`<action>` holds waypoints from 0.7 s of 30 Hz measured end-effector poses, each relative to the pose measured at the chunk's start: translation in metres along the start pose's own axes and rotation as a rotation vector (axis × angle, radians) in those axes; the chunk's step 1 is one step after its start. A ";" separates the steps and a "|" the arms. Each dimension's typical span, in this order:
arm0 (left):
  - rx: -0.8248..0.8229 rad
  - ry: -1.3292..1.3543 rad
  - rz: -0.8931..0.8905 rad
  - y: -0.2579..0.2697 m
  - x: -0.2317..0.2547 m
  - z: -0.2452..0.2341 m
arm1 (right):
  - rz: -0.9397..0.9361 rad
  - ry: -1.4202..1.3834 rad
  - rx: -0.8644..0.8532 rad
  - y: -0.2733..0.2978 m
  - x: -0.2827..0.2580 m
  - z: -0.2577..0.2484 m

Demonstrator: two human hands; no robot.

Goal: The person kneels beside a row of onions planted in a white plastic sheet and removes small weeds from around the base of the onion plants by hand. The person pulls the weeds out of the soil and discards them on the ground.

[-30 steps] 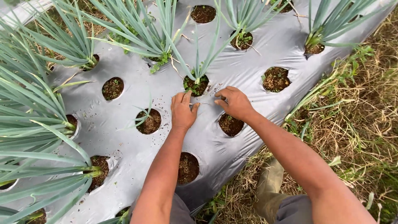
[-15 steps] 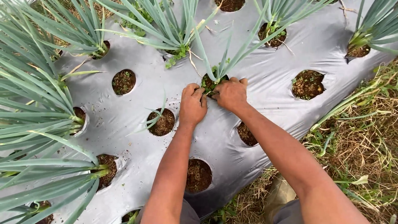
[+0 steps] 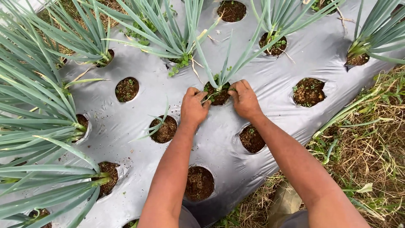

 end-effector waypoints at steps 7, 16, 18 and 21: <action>-0.234 -0.545 0.067 -0.038 0.029 0.019 | -0.132 0.169 -0.004 0.006 0.002 0.015; -0.244 -0.540 0.115 -0.047 0.027 0.018 | -0.155 0.202 0.052 0.010 0.005 0.016; -0.229 -0.442 0.102 -0.048 0.024 0.008 | -0.163 0.204 0.069 0.008 0.003 0.012; -0.094 -0.008 0.022 -0.051 0.006 -0.006 | -0.168 0.179 0.079 0.008 0.001 0.011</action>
Point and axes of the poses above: each hand's wrist, its own y-axis away from the middle knuckle, its own z-axis out of the palm, x = y × z, the point moved 6 cm from there along -y, towards the middle knuckle, and after that the axes turned 13 degrees about -z, right-handed, at the moved point
